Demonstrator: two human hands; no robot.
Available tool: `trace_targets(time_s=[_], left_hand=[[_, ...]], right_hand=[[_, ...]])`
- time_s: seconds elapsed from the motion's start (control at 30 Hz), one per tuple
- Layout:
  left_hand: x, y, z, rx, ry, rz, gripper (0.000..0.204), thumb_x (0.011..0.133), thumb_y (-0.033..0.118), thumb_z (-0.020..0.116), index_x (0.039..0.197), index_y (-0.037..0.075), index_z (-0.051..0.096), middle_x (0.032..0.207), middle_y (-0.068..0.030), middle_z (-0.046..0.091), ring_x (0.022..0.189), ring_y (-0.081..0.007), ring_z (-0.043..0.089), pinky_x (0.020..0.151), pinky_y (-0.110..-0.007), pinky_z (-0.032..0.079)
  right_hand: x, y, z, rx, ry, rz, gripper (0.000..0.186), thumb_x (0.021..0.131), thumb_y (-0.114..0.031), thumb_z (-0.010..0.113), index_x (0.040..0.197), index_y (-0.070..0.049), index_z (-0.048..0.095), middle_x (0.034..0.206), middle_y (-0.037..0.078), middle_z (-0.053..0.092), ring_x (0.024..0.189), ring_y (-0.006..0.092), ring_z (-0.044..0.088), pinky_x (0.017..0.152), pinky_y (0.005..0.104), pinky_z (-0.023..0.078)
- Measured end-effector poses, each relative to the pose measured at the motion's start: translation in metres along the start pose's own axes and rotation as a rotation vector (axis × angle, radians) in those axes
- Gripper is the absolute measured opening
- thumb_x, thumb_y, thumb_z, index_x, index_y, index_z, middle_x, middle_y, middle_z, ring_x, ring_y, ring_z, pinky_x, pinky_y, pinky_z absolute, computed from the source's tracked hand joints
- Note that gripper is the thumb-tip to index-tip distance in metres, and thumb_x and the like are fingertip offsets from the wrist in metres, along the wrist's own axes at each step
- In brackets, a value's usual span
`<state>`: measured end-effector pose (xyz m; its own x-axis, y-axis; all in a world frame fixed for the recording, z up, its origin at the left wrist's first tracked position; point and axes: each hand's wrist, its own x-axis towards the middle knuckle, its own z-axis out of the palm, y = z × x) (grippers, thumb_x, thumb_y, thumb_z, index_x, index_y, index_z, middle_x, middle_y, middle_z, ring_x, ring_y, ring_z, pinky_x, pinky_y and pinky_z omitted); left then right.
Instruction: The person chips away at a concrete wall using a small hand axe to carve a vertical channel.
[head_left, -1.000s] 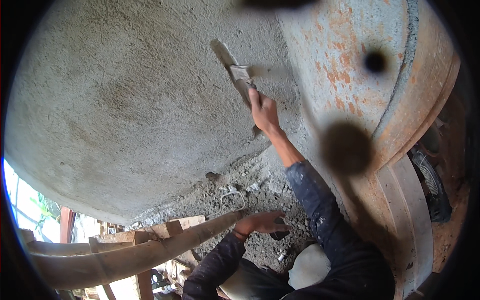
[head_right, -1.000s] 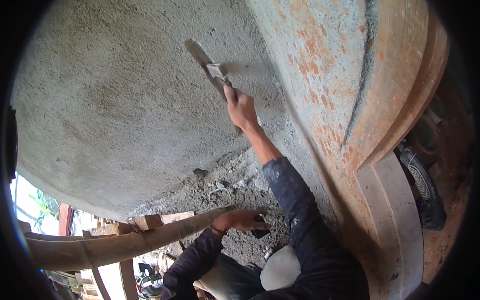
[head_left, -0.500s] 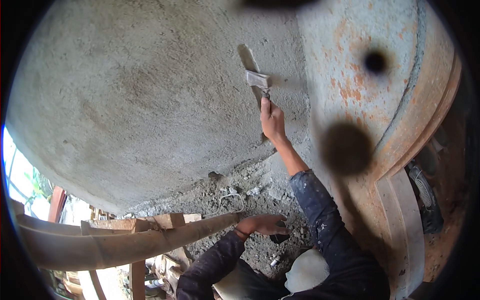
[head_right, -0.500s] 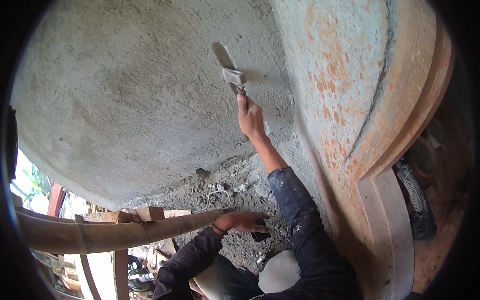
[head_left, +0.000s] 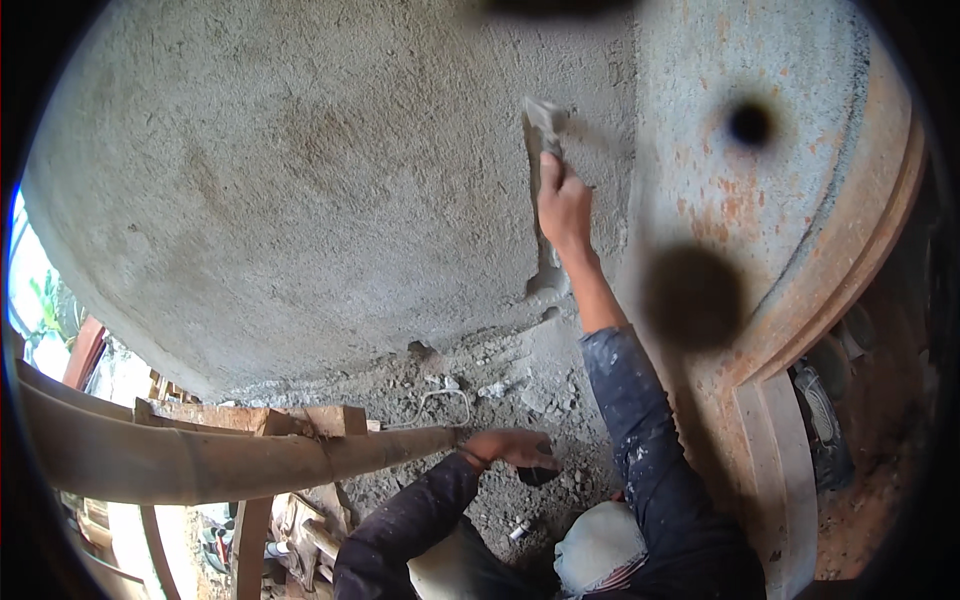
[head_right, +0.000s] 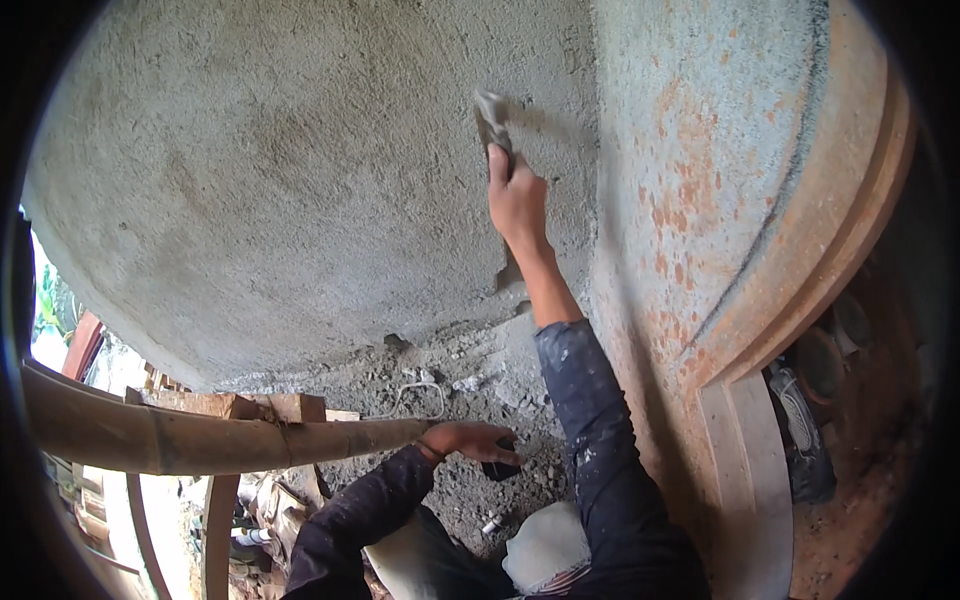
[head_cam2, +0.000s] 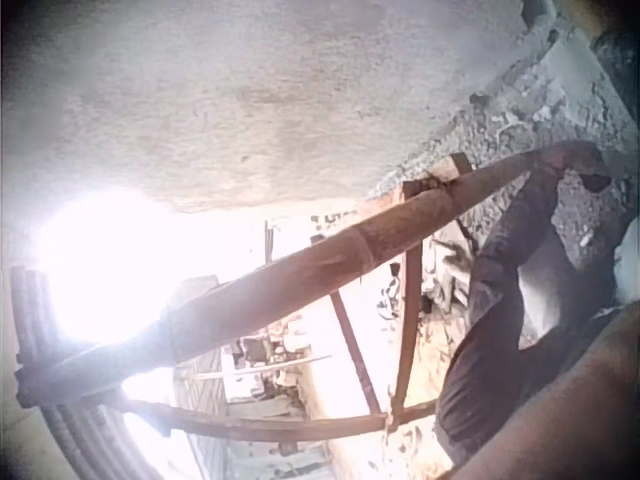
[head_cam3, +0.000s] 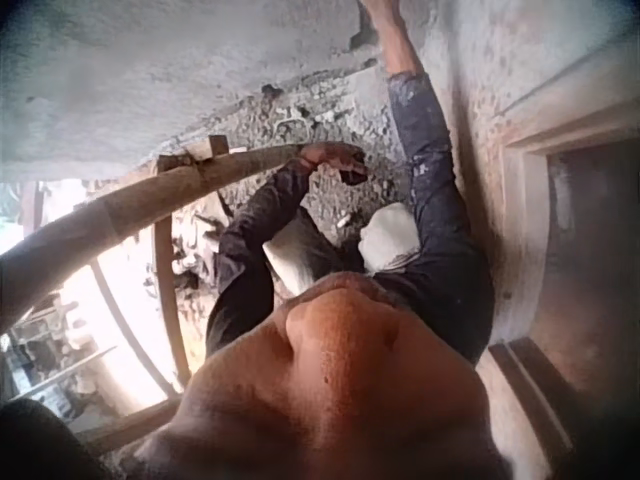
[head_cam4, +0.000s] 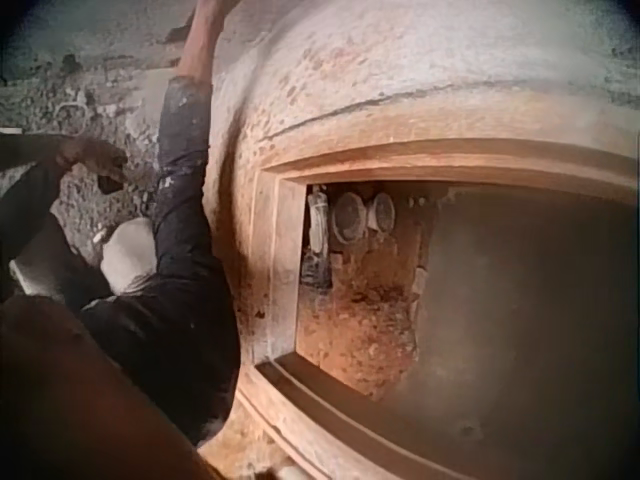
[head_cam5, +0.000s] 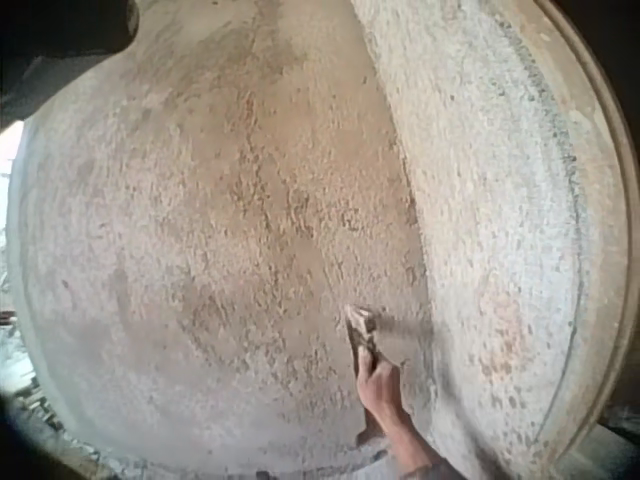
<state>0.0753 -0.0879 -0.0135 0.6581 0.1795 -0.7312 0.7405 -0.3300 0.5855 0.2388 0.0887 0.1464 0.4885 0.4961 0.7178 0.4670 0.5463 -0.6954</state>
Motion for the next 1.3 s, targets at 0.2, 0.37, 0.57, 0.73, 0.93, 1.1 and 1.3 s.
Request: trace_targets(time_s=[0.2, 0.37, 0.57, 0.73, 0.93, 1.1, 1.3], left_hand=[[-0.001, -0.01, 0.006, 0.009, 0.09, 0.083, 0.071, 0.084, 0.067, 0.05, 0.11, 0.002, 0.058, 0.094, -0.0127, 0.063, 0.084, -0.0232, 0.059, 0.076, -0.038, 0.047], [0.008, -0.013, 0.007, 0.128, 0.163, 0.006, 0.063, 0.084, 0.059, 0.055, 0.101, 0.0, 0.064, 0.09, -0.0114, 0.067, 0.081, -0.0224, 0.063, 0.072, -0.038, 0.048], [0.014, -0.021, 0.012, 0.033, 0.17, 0.079, 0.071, 0.083, 0.066, 0.051, 0.107, 0.0, 0.061, 0.097, -0.0142, 0.066, 0.087, -0.0247, 0.062, 0.078, -0.039, 0.047], [0.005, -0.004, 0.005, 0.103, 0.19, 0.018, 0.065, 0.083, 0.064, 0.052, 0.094, 0.002, 0.069, 0.085, -0.0102, 0.069, 0.077, -0.0199, 0.066, 0.074, -0.036, 0.05], [0.014, -0.022, 0.007, -0.025, 0.161, 0.056, 0.059, 0.084, 0.059, 0.054, 0.094, 0.003, 0.07, 0.085, -0.0072, 0.07, 0.076, -0.0177, 0.067, 0.07, -0.033, 0.051], [0.012, -0.008, 0.004, 0.039, 0.165, 0.102, 0.06, 0.084, 0.06, 0.054, 0.097, 0.004, 0.069, 0.086, -0.0065, 0.07, 0.077, -0.0164, 0.067, 0.071, -0.033, 0.051], [0.002, -0.014, 0.001, -0.017, 0.15, -0.002, 0.064, 0.08, 0.064, 0.055, 0.102, 0.005, 0.068, 0.09, -0.01, 0.07, 0.082, -0.0218, 0.066, 0.076, -0.035, 0.05]], right_hand=[[-0.003, -0.062, -0.036, 0.539, 0.209, -0.254, 0.05, 0.098, -0.043, 0.04, 0.059, -0.012, 0.037, 0.052, -0.004, 0.037, 0.04, 0.0102, 0.033, 0.039, 0.0243, 0.024], [-0.001, -0.013, -0.019, 0.227, 0.183, -0.379, 0.05, 0.098, -0.04, 0.042, 0.06, -0.009, 0.037, 0.051, 0.004, 0.036, 0.045, 0.0132, 0.038, 0.044, 0.0268, 0.03], [-0.005, -0.078, -0.034, 0.383, 0.091, -0.021, 0.05, 0.099, -0.041, 0.039, 0.061, -0.008, 0.04, 0.053, 0.001, 0.038, 0.05, 0.0109, 0.039, 0.049, 0.0271, 0.033], [0.003, -0.047, -0.033, 0.448, 0.218, -0.495, 0.049, 0.099, -0.037, 0.04, 0.061, -0.007, 0.038, 0.055, 0.001, 0.039, 0.049, 0.0122, 0.04, 0.048, 0.0282, 0.035], [-0.005, -0.054, -0.027, 0.031, 0.053, -0.009, 0.049, 0.099, -0.038, 0.041, 0.062, -0.005, 0.046, 0.055, 0.003, 0.044, 0.051, 0.014, 0.046, 0.049, 0.0315, 0.038], [0.003, -0.07, -0.043, 0.658, 0.184, -0.342, 0.051, 0.1, -0.039, 0.039, 0.058, -0.01, 0.037, 0.053, 0.0, 0.036, 0.049, 0.0121, 0.04, 0.047, 0.0287, 0.033], [-0.009, -0.05, -0.025, -0.048, -0.067, 0.27, 0.048, 0.099, -0.036, 0.041, 0.064, -0.005, 0.041, 0.056, 0.001, 0.045, 0.053, 0.0098, 0.045, 0.049, 0.0301, 0.036]])
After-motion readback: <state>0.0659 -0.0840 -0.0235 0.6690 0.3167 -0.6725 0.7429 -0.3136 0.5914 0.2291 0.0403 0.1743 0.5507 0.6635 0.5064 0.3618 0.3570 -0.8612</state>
